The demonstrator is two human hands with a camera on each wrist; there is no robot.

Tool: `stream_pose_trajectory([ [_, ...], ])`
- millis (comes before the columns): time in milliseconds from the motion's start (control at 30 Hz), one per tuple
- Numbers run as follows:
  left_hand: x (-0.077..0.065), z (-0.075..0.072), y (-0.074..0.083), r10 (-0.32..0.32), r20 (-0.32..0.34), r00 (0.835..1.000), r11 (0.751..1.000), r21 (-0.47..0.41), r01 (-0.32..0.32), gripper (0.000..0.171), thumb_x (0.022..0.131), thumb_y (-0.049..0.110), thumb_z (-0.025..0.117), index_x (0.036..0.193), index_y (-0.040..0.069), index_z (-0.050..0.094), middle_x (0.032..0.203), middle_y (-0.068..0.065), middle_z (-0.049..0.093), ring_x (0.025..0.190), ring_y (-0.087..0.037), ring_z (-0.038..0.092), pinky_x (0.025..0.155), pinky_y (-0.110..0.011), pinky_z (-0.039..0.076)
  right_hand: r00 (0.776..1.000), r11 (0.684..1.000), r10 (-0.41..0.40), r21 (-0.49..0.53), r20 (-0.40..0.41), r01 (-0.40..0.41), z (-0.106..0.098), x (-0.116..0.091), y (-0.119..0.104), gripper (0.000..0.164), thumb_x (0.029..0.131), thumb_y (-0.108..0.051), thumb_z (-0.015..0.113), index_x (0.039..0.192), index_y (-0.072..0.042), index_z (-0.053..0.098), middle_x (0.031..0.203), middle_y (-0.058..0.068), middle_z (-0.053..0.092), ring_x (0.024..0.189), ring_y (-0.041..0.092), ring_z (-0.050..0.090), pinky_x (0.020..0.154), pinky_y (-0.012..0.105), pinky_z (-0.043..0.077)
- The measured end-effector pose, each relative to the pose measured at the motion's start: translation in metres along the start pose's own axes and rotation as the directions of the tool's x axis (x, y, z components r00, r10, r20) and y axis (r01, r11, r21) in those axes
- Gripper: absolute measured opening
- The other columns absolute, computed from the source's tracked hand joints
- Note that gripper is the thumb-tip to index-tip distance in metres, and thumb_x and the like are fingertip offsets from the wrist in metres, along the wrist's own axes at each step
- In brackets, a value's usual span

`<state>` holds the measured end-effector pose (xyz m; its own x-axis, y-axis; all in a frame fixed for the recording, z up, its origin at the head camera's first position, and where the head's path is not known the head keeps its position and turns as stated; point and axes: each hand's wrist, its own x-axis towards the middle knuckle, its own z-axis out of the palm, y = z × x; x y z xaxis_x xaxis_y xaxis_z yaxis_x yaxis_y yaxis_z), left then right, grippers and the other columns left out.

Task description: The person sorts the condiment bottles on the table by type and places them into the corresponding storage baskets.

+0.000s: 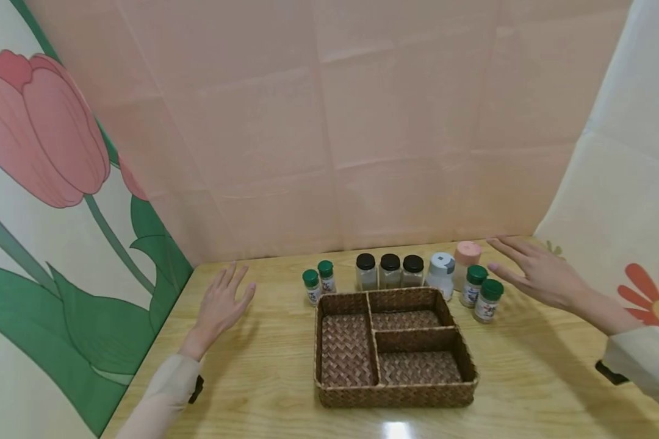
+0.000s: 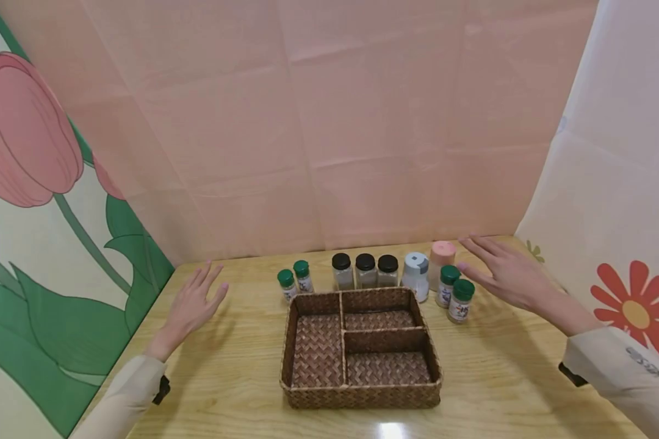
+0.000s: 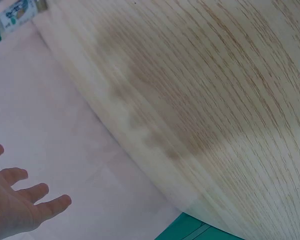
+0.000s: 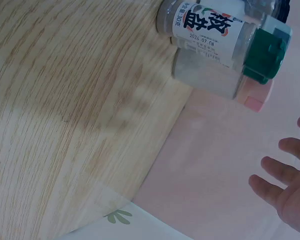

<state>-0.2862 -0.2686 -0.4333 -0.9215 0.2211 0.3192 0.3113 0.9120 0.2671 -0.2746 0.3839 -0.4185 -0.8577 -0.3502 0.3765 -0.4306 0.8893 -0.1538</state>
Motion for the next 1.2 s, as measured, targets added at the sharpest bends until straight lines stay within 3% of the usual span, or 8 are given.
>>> stream_pose_trajectory([
  [600,-0.004,0.006,0.003,-0.058,0.015,0.998,0.992,-0.108,0.059,0.065,0.104,0.053,0.039,0.156,0.014,0.034,0.159,-0.021,0.024,0.142,-0.048,0.023,0.109,-0.069,0.025,1.0,1.0,0.005,0.006,0.02,-0.006,0.002,0.002,-0.006,0.069,0.097,-0.041,0.064,0.153,-0.011,0.038,0.152,0.023,0.038,0.115,0.051,0.054,0.081,0.066,0.046],
  [767,-0.006,0.008,0.006,-0.071,0.013,0.997,0.985,-0.159,0.072,0.064,0.104,0.051,0.042,0.156,0.015,0.033,0.158,-0.022,0.026,0.139,-0.049,0.029,0.104,-0.071,0.03,0.999,1.0,0.027,-0.003,0.038,-0.027,0.003,0.002,-0.008,0.071,0.096,-0.043,0.063,0.153,-0.009,0.038,0.149,0.026,0.039,0.093,0.047,0.064,0.062,0.055,0.05],
  [933,-0.007,0.01,0.009,-0.083,0.038,0.996,0.975,-0.204,0.089,0.069,0.103,0.057,0.037,0.158,0.017,0.027,0.159,-0.021,0.025,0.139,-0.047,0.031,0.107,-0.068,0.029,0.996,0.998,0.057,-0.011,0.065,-0.057,0.002,0.002,-0.012,0.073,0.097,-0.046,0.061,0.153,-0.007,0.037,0.147,0.03,0.038,0.073,0.036,0.065,0.045,0.037,0.04],
  [1000,-0.008,0.011,0.011,-0.083,0.046,0.995,0.971,-0.219,0.091,0.07,0.103,0.059,0.036,0.158,0.017,0.026,0.158,-0.021,0.026,0.14,-0.046,0.03,0.109,-0.066,0.028,0.995,0.998,0.069,-0.011,0.073,-0.068,0.003,0.002,-0.013,0.073,0.097,-0.047,0.06,0.154,-0.008,0.036,0.147,0.03,0.038,0.069,0.033,0.064,0.043,0.033,0.037],
  [1200,-0.011,0.013,0.013,-0.093,0.069,0.993,0.958,-0.267,0.108,0.069,0.103,0.057,0.038,0.158,0.016,0.026,0.158,-0.019,0.027,0.141,-0.044,0.03,0.109,-0.065,0.029,0.994,0.998,0.064,-0.003,0.088,-0.064,0.005,0.002,-0.015,0.075,0.096,-0.047,0.061,0.151,-0.003,0.038,0.144,0.034,0.039,0.071,0.034,0.065,0.048,0.039,0.044],
])
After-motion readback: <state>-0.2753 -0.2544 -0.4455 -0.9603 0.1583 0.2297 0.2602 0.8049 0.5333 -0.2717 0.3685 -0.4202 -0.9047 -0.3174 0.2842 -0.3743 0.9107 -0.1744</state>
